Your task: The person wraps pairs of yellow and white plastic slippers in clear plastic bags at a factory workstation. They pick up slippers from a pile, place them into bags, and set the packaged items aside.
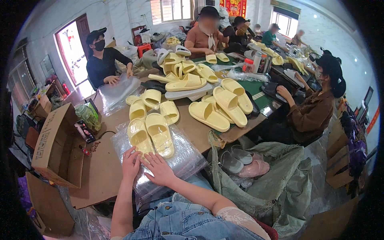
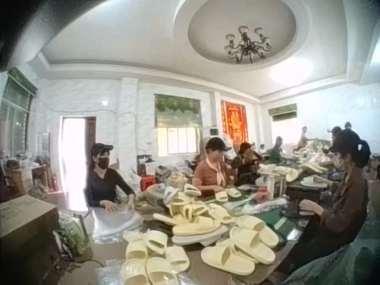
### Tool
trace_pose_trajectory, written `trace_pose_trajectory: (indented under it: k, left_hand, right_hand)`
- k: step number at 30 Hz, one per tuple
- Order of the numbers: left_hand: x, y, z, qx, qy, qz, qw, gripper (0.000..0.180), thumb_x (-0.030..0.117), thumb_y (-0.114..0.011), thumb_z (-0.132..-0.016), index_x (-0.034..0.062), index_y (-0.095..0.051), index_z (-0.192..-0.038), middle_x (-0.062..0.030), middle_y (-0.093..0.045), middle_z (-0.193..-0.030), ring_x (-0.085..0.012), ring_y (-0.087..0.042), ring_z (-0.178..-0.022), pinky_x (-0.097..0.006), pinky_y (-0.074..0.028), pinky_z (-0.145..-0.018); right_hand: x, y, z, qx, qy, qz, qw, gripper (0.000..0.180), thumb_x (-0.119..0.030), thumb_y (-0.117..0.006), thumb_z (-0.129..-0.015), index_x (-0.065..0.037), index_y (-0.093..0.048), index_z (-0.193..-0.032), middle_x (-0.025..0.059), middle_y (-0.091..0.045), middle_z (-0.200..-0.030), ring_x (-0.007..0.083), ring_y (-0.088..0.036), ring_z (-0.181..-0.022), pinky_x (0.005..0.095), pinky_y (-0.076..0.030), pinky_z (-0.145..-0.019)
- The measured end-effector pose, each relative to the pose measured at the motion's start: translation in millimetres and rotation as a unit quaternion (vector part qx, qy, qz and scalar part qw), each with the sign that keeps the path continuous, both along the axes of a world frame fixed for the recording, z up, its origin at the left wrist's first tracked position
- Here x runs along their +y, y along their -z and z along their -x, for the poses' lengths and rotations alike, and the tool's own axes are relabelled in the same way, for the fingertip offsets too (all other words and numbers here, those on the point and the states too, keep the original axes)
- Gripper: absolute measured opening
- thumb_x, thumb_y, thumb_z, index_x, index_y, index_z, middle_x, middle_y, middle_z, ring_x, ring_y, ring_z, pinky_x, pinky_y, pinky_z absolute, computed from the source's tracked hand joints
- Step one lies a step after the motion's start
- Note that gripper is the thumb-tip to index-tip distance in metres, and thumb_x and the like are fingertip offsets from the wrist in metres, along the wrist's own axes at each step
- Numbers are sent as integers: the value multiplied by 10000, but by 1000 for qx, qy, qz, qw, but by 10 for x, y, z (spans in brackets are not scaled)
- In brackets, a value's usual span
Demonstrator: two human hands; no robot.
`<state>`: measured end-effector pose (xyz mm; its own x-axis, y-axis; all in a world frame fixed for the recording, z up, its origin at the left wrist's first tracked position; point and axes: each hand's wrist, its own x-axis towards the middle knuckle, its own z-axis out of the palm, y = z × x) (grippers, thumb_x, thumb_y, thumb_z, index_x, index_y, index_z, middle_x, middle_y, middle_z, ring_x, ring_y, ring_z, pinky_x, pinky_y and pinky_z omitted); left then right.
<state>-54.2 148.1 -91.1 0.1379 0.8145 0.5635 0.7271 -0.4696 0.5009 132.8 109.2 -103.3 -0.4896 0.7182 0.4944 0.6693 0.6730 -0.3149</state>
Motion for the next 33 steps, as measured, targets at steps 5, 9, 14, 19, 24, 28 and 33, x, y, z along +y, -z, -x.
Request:
trace_pose_trajectory:
  k: [5,9,14,19,24,28,33]
  left_hand:
    - [24,8,-3,-4,1,-7,1000,172,145,-652,-889,75,-724,-1028,-120,-627,-1277,-337,-560,-1183,-429,-451,-1017]
    - [11,20,7,-1,-3,-5,1000,171,138,-654,-888,76,-725,-1032,-118,-629,-1273,-328,-562,-1182,-423,-452,-1020]
    - [6,12,3,-4,-4,1,1000,173,132,-660,-882,79,-725,-1033,-111,-624,-1277,-325,-557,-1188,-422,-449,-1024]
    - [10,8,-3,1,-4,-4,1000,172,129,-658,-881,78,-724,-1032,-105,-620,-1284,-326,-551,-1195,-429,-446,-1027]
    - [3,14,-3,-1,-3,4,1000,171,130,-651,-885,78,-723,-1031,-106,-620,-1284,-327,-549,-1202,-433,-441,-1034]
    - [21,16,1,7,-2,0,1000,173,134,-652,-885,77,-723,-1032,-109,-620,-1286,-329,-549,-1202,-432,-437,-1037]
    - [6,-6,-2,-2,1,-2,1000,171,138,-647,-890,74,-724,-1029,-115,-623,-1282,-331,-550,-1201,-432,-437,-1034]
  right_hand:
    - [15,3,-5,-3,3,-6,1000,639,-376,-558,-943,-109,-391,-1500,168,-397,-1521,362,-320,-1440,511,-208,-1206]
    - [8,23,9,5,1,-5,1000,639,-372,-560,-943,-108,-392,-1500,169,-401,-1518,363,-319,-1440,514,-210,-1204]
    - [2,-9,-1,0,2,-1,1000,640,-369,-563,-942,-105,-391,-1500,170,-404,-1515,360,-321,-1440,512,-211,-1205]
    - [5,3,-3,0,0,-2,1000,643,-367,-566,-941,-103,-390,-1499,170,-405,-1514,359,-325,-1437,511,-207,-1206]
    - [-6,-21,-9,7,0,-8,1000,643,-364,-570,-938,-100,-391,-1498,172,-411,-1507,359,-333,-1431,511,-209,-1205]
    - [3,-5,-5,5,1,-13,1000,652,-362,-571,-937,-100,-382,-1502,174,-414,-1502,360,-338,-1427,511,-212,-1204]
    - [10,-1,-3,6,1,-10,1000,644,-363,-572,-935,-99,-394,-1494,174,-417,-1499,360,-341,-1425,510,-216,-1202]
